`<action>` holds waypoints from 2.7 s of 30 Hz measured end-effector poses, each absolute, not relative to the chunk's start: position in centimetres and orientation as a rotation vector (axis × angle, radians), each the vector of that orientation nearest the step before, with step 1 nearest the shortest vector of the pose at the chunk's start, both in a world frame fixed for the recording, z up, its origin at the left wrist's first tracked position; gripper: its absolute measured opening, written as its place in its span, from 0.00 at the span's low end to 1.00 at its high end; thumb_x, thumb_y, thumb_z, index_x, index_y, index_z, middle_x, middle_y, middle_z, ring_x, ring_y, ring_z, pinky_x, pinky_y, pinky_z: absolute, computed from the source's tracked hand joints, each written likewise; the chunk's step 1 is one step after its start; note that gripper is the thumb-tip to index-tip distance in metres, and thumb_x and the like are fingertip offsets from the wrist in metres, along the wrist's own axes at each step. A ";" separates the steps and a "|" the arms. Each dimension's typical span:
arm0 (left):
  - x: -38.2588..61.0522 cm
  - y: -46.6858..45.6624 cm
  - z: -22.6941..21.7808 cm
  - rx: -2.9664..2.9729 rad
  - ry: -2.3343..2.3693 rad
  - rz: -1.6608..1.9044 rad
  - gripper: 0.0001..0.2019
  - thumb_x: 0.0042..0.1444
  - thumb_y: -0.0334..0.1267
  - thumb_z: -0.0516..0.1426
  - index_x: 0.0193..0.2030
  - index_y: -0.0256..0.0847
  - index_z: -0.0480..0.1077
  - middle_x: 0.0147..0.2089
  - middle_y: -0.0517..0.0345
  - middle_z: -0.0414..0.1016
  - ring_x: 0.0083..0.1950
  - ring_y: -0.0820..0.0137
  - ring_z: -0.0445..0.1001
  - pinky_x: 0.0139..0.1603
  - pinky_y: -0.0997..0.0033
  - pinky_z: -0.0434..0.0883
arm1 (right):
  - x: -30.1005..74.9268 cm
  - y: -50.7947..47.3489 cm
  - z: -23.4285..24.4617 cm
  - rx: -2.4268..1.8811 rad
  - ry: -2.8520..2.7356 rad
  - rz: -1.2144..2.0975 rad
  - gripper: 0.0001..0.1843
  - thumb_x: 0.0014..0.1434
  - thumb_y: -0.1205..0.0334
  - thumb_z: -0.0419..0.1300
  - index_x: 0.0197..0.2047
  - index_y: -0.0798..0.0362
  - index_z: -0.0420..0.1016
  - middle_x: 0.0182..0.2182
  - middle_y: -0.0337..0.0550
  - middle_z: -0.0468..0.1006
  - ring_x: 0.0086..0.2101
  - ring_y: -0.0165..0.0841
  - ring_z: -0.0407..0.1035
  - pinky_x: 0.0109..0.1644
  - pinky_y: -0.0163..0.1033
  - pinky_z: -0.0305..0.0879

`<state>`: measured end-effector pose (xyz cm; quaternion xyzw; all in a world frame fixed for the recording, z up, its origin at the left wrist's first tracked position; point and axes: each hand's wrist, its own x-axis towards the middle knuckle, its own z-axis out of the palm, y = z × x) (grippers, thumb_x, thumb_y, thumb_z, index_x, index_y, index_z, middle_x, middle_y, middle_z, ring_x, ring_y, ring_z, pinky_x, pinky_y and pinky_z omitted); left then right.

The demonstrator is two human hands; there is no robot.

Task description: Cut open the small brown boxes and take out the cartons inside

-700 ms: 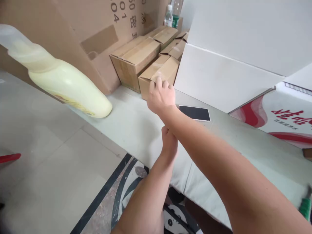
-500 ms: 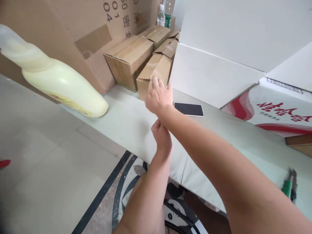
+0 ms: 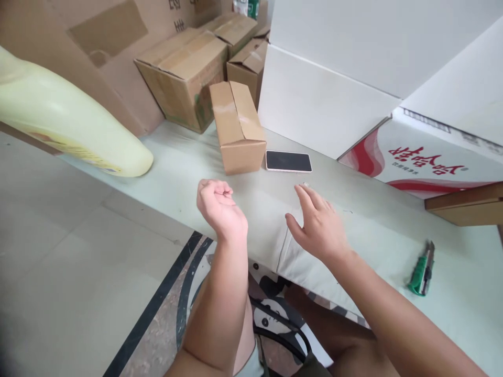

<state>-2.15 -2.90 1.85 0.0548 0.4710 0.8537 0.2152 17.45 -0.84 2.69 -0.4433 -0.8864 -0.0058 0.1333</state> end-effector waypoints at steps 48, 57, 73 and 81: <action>4.3 -2.1 -0.6 1.451 1.100 1.374 0.12 0.51 0.42 0.62 0.43 0.48 0.81 0.73 0.58 0.70 0.78 0.45 0.64 0.74 0.41 0.68 | 35.3 -8.9 -2.7 -1.076 -1.898 0.285 0.31 0.61 0.53 0.62 0.67 0.38 0.67 0.74 0.48 0.60 0.70 0.53 0.62 0.68 0.64 0.68; 8.7 -1.3 0.2 1.272 1.009 1.349 0.10 0.43 0.45 0.66 0.32 0.45 0.77 0.68 0.55 0.67 0.77 0.43 0.58 0.79 0.41 0.61 | 43.9 -5.8 -3.0 -1.902 -1.219 0.058 0.16 0.61 0.53 0.52 0.42 0.49 0.78 0.42 0.50 0.79 0.48 0.43 0.74 0.60 0.54 0.69; 9.8 -1.0 -1.3 1.339 0.873 1.450 0.12 0.45 0.48 0.68 0.30 0.46 0.74 0.63 0.56 0.70 0.71 0.44 0.63 0.77 0.37 0.60 | 45.2 -4.1 -5.2 -1.946 -0.967 0.535 0.39 0.50 0.52 0.64 0.65 0.51 0.66 0.30 0.36 0.76 0.28 0.35 0.66 0.37 0.44 0.67; 9.5 -1.3 -1.3 1.399 0.933 1.401 0.14 0.47 0.54 0.67 0.34 0.50 0.76 0.67 0.59 0.69 0.75 0.45 0.62 0.78 0.37 0.62 | 43.0 -3.6 -5.3 -1.239 -0.847 0.726 0.28 0.60 0.49 0.58 0.64 0.35 0.65 0.37 0.35 0.77 0.24 0.30 0.67 0.29 0.39 0.68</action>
